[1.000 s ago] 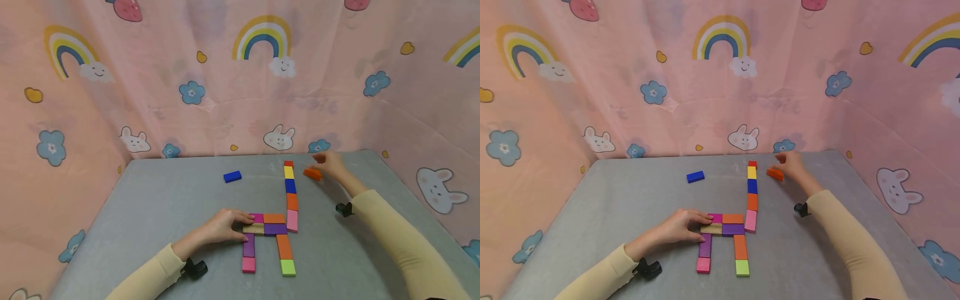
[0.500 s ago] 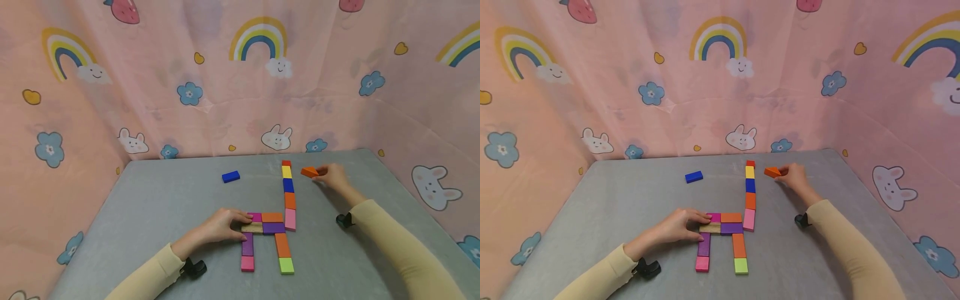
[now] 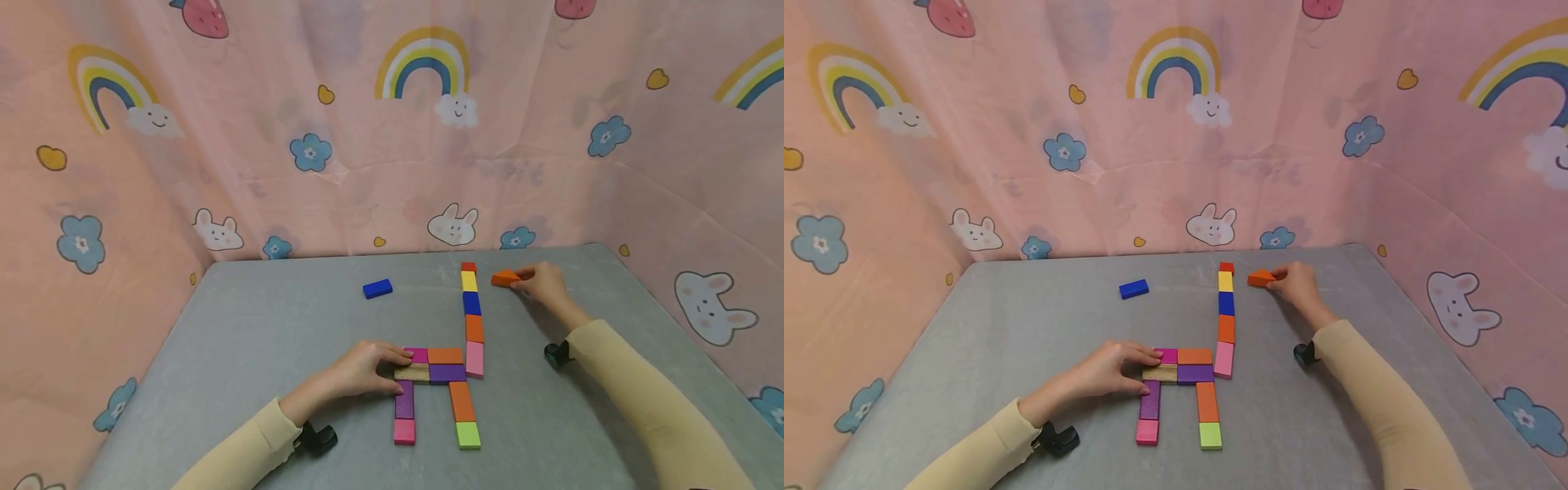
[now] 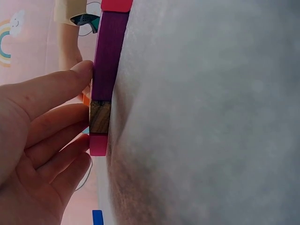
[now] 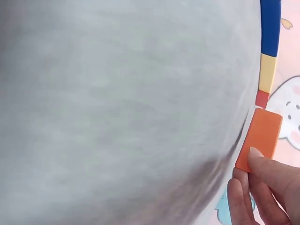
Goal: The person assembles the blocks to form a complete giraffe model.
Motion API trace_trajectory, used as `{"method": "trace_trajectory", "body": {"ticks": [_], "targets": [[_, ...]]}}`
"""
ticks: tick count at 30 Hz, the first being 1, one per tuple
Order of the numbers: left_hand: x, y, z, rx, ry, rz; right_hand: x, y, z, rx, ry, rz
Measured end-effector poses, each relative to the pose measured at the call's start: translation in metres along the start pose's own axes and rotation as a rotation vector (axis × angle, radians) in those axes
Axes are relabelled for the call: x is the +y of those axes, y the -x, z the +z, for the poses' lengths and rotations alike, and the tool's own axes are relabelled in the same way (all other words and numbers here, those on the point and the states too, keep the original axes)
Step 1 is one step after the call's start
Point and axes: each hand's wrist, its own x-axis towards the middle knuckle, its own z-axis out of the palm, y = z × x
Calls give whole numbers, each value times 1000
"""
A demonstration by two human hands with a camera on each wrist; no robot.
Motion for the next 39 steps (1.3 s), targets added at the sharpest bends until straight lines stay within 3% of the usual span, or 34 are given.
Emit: {"method": "trace_trajectory", "body": {"ticks": [20,39], "targets": [[1,-2,0,-9,23,6,-20,-29,7,-24,0,54],[-1,0,-1,-5,30,4,-21,-35,11,-45,7,5]]}}
